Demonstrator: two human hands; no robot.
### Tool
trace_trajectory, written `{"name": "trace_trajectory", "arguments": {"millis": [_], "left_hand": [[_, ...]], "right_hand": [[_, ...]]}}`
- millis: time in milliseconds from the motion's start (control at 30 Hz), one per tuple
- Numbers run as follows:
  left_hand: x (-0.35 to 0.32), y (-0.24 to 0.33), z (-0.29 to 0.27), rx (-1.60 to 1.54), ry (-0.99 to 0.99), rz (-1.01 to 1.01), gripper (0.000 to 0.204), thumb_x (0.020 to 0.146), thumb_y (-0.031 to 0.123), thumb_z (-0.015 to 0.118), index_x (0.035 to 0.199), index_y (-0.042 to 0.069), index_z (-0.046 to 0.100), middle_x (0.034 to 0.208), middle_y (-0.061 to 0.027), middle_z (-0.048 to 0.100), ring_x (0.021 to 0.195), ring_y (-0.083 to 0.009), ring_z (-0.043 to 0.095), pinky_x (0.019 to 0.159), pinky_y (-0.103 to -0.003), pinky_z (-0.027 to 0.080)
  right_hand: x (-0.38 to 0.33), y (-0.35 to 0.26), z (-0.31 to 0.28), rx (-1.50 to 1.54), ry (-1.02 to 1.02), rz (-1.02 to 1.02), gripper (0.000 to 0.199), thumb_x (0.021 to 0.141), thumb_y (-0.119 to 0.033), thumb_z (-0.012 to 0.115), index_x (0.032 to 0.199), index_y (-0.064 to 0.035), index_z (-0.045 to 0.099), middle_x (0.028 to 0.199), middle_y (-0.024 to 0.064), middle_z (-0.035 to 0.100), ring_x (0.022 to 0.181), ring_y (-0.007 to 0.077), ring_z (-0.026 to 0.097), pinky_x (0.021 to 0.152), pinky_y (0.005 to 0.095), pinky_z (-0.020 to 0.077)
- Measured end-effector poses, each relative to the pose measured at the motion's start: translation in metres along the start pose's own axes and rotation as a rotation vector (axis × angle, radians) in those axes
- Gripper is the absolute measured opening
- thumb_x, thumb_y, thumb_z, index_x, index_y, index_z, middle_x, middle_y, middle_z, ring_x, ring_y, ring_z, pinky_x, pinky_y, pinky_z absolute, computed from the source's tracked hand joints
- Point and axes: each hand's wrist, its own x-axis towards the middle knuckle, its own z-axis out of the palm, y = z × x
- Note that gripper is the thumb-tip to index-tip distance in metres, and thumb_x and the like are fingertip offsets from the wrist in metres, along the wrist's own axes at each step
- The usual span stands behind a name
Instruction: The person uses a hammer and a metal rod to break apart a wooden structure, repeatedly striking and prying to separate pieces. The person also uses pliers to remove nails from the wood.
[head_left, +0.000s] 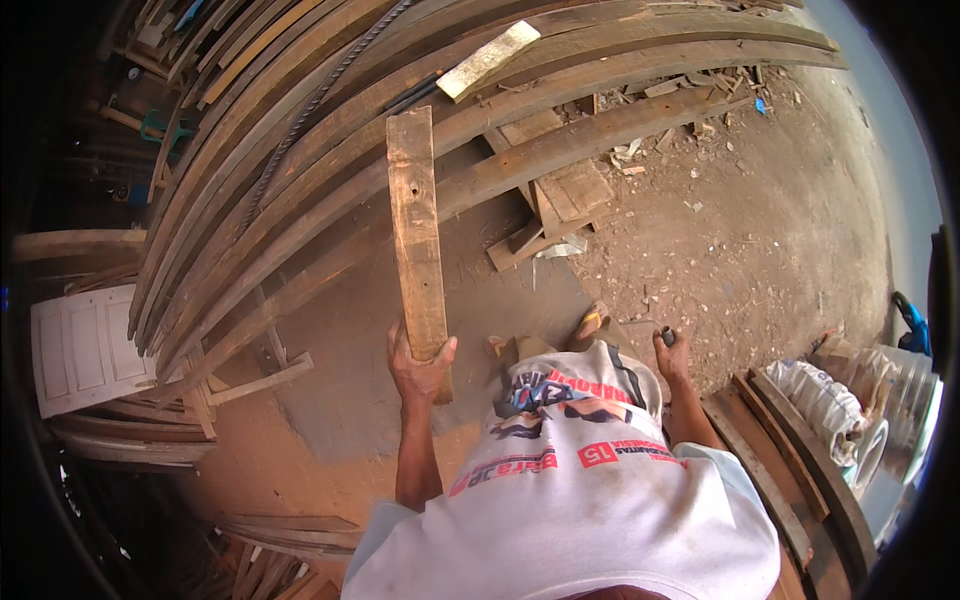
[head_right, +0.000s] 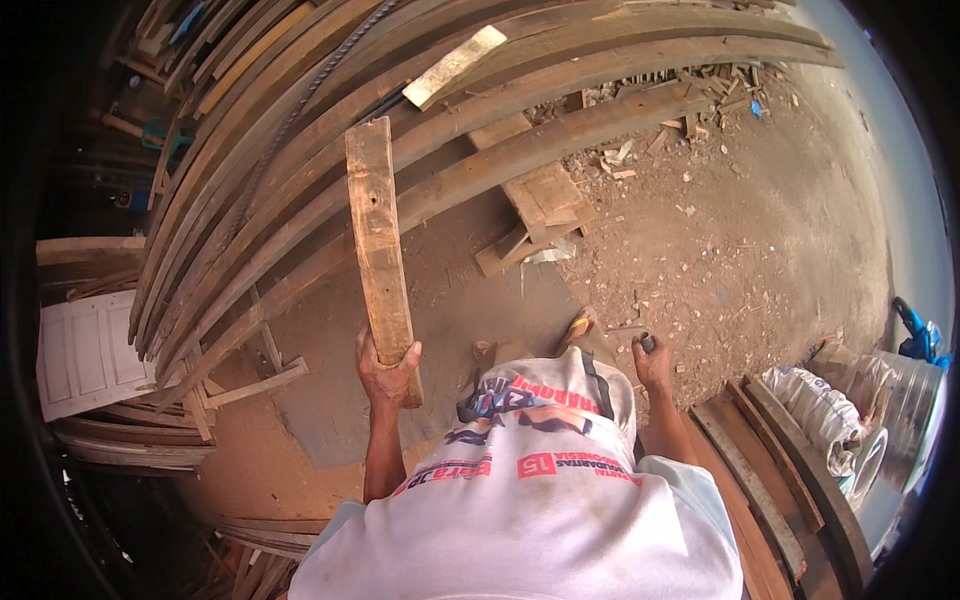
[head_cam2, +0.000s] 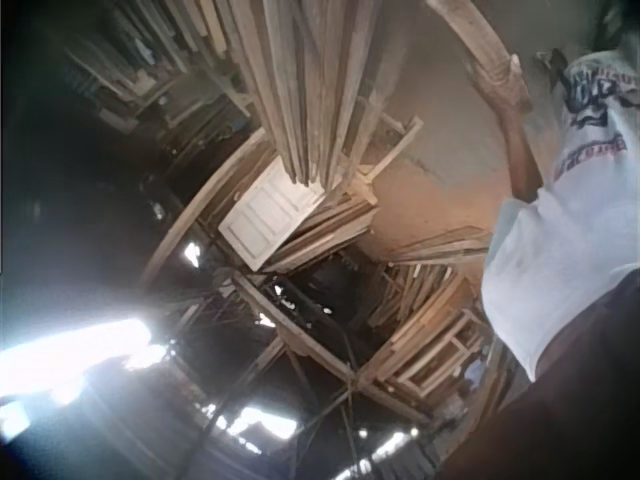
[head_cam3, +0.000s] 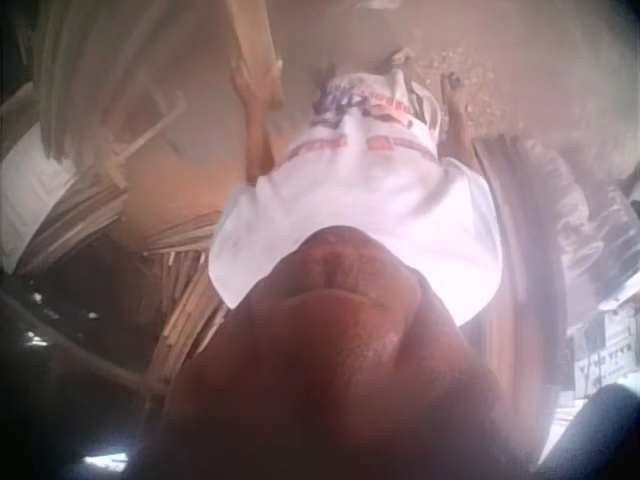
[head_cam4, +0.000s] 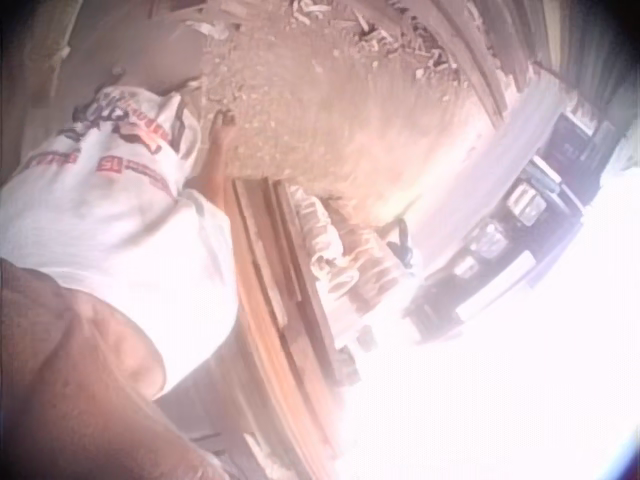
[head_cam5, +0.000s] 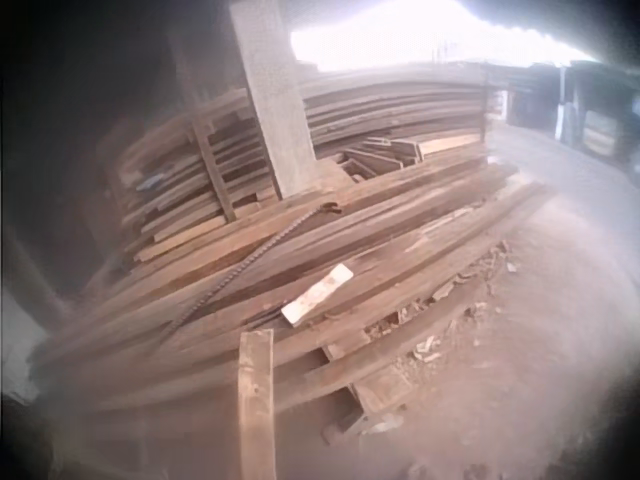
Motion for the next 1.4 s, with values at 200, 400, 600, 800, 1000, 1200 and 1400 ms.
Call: {"name": "trace_trajectory", "arguments": {"millis": [200, 400, 600, 800, 1000, 1200, 1400], "left_hand": [[0.024, 0.111, 0.071, -0.337, -0.325, -0.099, 0.063, 0.077, 0.028, 0.088, 0.127, 0.001, 0.063, 0.104, -0.013, 0.071, 0.094, -0.0269, 0.069, 0.086, -0.04, 0.055], [0.043, 0.197, 0.157, -0.471, -0.641, 0.045, 0.059, 0.079, 0.027, 0.086, 0.127, 0.002, 0.064, 0.106, -0.0118, 0.073, 0.095, -0.0222, 0.069, 0.086, -0.039, 0.056], [0.073, 0.272, 0.227, -0.592, -0.858, 0.189, 0.076, 0.078, 0.035, 0.089, 0.136, -0.002, 0.057, 0.124, -0.0149, 0.07, 0.111, -0.0216, 0.067, 0.098, -0.037, 0.053], [0.116, 0.352, 0.259, -0.639, -0.945, 0.3, 0.081, 0.08, 0.032, 0.087, 0.143, -0.002, 0.05, 0.131, -0.0162, 0.066, 0.12, -0.0235, 0.063, 0.106, -0.038, 0.049], [0.169, 0.396, 0.302, -0.731, -0.995, 0.257, 0.083, 0.081, 0.037, 0.086, 0.145, -0.002, 0.049, 0.132, -0.0162, 0.065, 0.122, -0.0239, 0.062, 0.106, -0.039, 0.049], [0.236, 0.428, 0.345, -0.633, -0.961, 0.273, 0.083, 0.08, 0.035, 0.086, 0.144, -0.004, 0.05, 0.13, -0.0185, 0.066, 0.121, -0.0263, 0.064, 0.105, -0.04, 0.049], [0.284, 0.458, 0.4, -0.612, -0.876, 0.283, 0.069, 0.084, 0.032, 0.085, 0.135, -0.004, 0.057, 0.118, -0.0125, 0.071, 0.107, -0.019, 0.066, 0.097, -0.037, 0.054]], "right_hand": [[-0.043, 0.076, -0.066, -0.155, -0.004, 0.375, 0.057, 0.086, -0.05, 0.074, 0.107, 0.002, 0.075, 0.103, 0.0271, 0.075, 0.103, 0.0385, 0.073, 0.091, 0.0451, 0.0549], [-0.044, 0.117, -0.072, 0.124, 0.155, 0.423, 0.052, 0.083, -0.042, 0.077, 0.095, 0.008, 0.073, 0.087, 0.0235, 0.074, 0.083, 0.0328, 0.073, 0.077, 0.0467, 0.0541], [-0.018, 0.154, -0.042, 0.276, 0.258, 0.461, 0.045, 0.083, -0.039, 0.082, 0.091, 0.0045, 0.072, 0.082, 0.0177, 0.074, 0.077, 0.0252, 0.069, 0.072, 0.0443, 0.0533], [0.02, 0.134, -0.076, 0.274, 0.234, 0.429, 0.044, 0.083, -0.038, 0.083, 0.09, 0.0041, 0.072, 0.082, 0.0159, 0.074, 0.076, 0.0228, 0.068, 0.071, 0.0431, 0.0529], [0.083, 0.114, -0.108, 0.294, 0.31, 0.453, 0.043, 0.083, -0.037, 0.084, 0.09, 0.0036, 0.072, 0.081, 0.0141, 0.073, 0.075, 0.0204, 0.066, 0.069, 0.0419, 0.0525], [0.169, 0.101, -0.134, 0.279, 0.387, 0.5, 0.042, 0.083, -0.036, 0.085, 0.09, 0.0032, 0.072, 0.08, 0.0123, 0.073, 0.074, 0.018, 0.064, 0.068, 0.0407, 0.052], [0.26, 0.093, -0.17, 0.236, 0.404, 0.479, 0.041, 0.083, -0.036, 0.086, 0.09, 0.0028, 0.072, 0.08, 0.0105, 0.073, 0.073, 0.0156, 0.062, 0.067, 0.0394, 0.0516]]}}
